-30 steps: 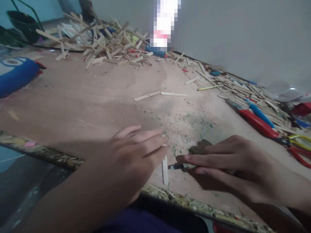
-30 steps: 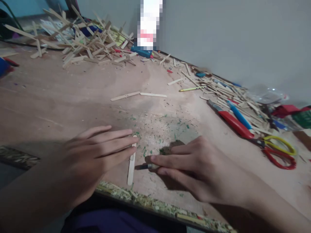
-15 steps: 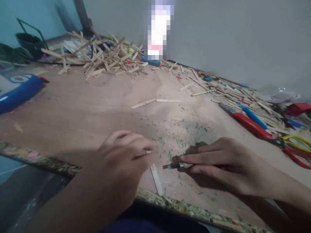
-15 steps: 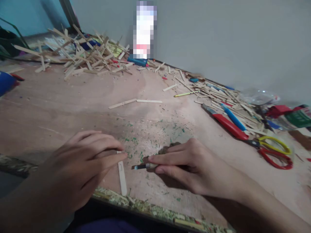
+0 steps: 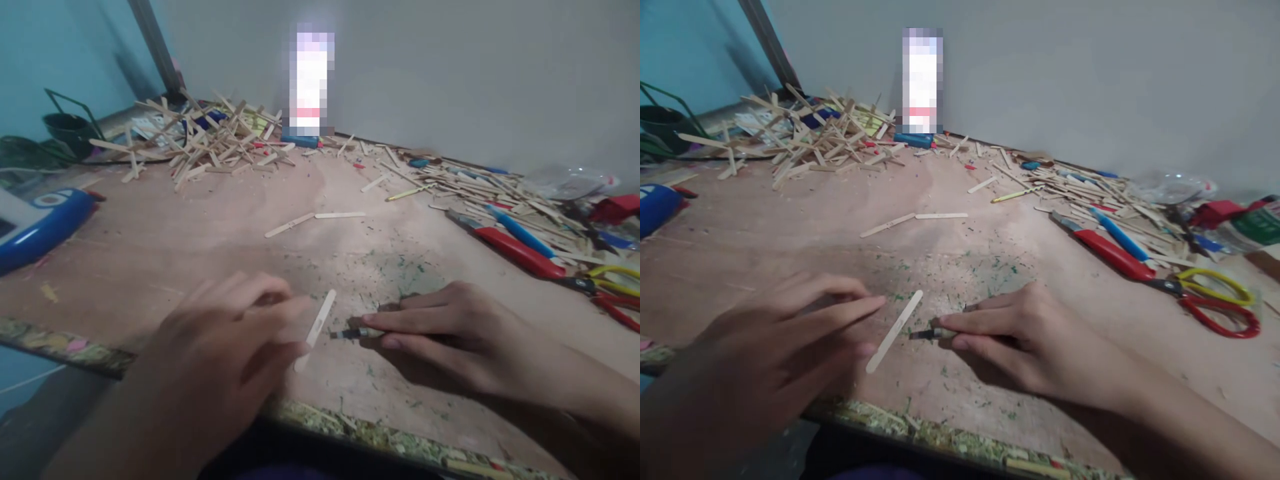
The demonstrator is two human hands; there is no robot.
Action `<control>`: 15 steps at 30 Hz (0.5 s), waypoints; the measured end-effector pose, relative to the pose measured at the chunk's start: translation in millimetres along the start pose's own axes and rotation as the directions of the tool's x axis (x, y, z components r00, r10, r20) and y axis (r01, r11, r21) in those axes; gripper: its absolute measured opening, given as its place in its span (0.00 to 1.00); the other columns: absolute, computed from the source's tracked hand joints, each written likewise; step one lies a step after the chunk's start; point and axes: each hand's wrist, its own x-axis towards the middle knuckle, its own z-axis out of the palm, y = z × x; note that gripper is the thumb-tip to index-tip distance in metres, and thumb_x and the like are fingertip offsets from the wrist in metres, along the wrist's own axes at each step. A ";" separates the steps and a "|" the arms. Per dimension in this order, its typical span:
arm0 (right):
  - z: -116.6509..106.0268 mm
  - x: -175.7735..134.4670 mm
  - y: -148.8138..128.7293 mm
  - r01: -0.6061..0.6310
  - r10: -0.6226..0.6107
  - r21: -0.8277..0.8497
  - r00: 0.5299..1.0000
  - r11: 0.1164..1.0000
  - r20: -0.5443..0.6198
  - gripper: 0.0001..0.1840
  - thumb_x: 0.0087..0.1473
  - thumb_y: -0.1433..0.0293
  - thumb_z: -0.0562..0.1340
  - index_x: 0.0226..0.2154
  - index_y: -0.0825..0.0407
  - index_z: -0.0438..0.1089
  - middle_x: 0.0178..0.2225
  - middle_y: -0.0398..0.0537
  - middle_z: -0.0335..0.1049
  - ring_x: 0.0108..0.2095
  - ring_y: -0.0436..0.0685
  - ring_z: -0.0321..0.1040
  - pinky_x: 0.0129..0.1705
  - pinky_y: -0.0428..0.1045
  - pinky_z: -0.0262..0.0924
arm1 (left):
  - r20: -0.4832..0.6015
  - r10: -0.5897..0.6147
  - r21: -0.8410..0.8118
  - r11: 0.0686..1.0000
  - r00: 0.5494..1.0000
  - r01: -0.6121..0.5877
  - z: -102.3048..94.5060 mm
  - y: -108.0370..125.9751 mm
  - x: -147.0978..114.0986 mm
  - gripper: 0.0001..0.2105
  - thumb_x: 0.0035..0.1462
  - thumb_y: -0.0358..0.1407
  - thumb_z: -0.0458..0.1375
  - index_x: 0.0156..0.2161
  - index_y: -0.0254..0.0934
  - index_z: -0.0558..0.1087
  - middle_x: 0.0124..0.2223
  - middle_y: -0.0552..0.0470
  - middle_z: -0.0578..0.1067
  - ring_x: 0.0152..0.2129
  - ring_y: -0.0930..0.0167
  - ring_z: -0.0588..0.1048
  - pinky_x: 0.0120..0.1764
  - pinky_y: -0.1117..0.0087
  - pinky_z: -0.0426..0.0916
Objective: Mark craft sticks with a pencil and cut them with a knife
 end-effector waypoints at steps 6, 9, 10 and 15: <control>6.8 3.2 -2.8 0.010 -0.018 -0.100 0.997 0.995 -0.073 0.16 0.75 0.72 0.60 0.54 0.58 0.83 0.32 0.49 0.83 0.27 0.49 0.78 0.29 0.44 0.65 | 0.138 0.133 0.089 0.985 0.981 -0.146 2.5 -0.4 19.5 0.27 0.67 0.39 0.66 0.69 0.43 0.74 0.77 0.35 0.63 0.71 0.45 0.68 0.66 0.36 0.70; 9.2 2.4 0.1 0.010 -0.020 -0.123 0.996 0.992 -0.082 0.16 0.75 0.71 0.60 0.54 0.57 0.83 0.34 0.50 0.85 0.27 0.50 0.78 0.29 0.45 0.66 | 0.157 0.159 0.067 0.983 0.975 -0.171 6.6 5.1 22.2 0.24 0.69 0.44 0.64 0.67 0.41 0.76 0.75 0.32 0.66 0.72 0.46 0.68 0.69 0.36 0.68; 9.6 2.1 0.9 0.011 -0.022 -0.122 0.996 0.992 -0.085 0.16 0.74 0.71 0.61 0.54 0.57 0.83 0.34 0.50 0.85 0.27 0.50 0.78 0.29 0.45 0.66 | 0.155 0.157 0.060 0.984 0.975 -0.167 7.8 6.2 21.9 0.24 0.70 0.47 0.64 0.66 0.41 0.77 0.75 0.33 0.67 0.72 0.48 0.68 0.69 0.37 0.67; 8.6 2.0 1.9 -0.035 0.028 -0.106 0.997 0.994 -0.073 0.16 0.73 0.72 0.61 0.54 0.53 0.83 0.37 0.49 0.87 0.27 0.49 0.80 0.29 0.44 0.70 | 0.112 0.116 0.059 0.991 0.987 -0.123 12.4 9.3 19.1 0.27 0.67 0.54 0.66 0.62 0.39 0.78 0.75 0.37 0.68 0.71 0.52 0.69 0.70 0.41 0.68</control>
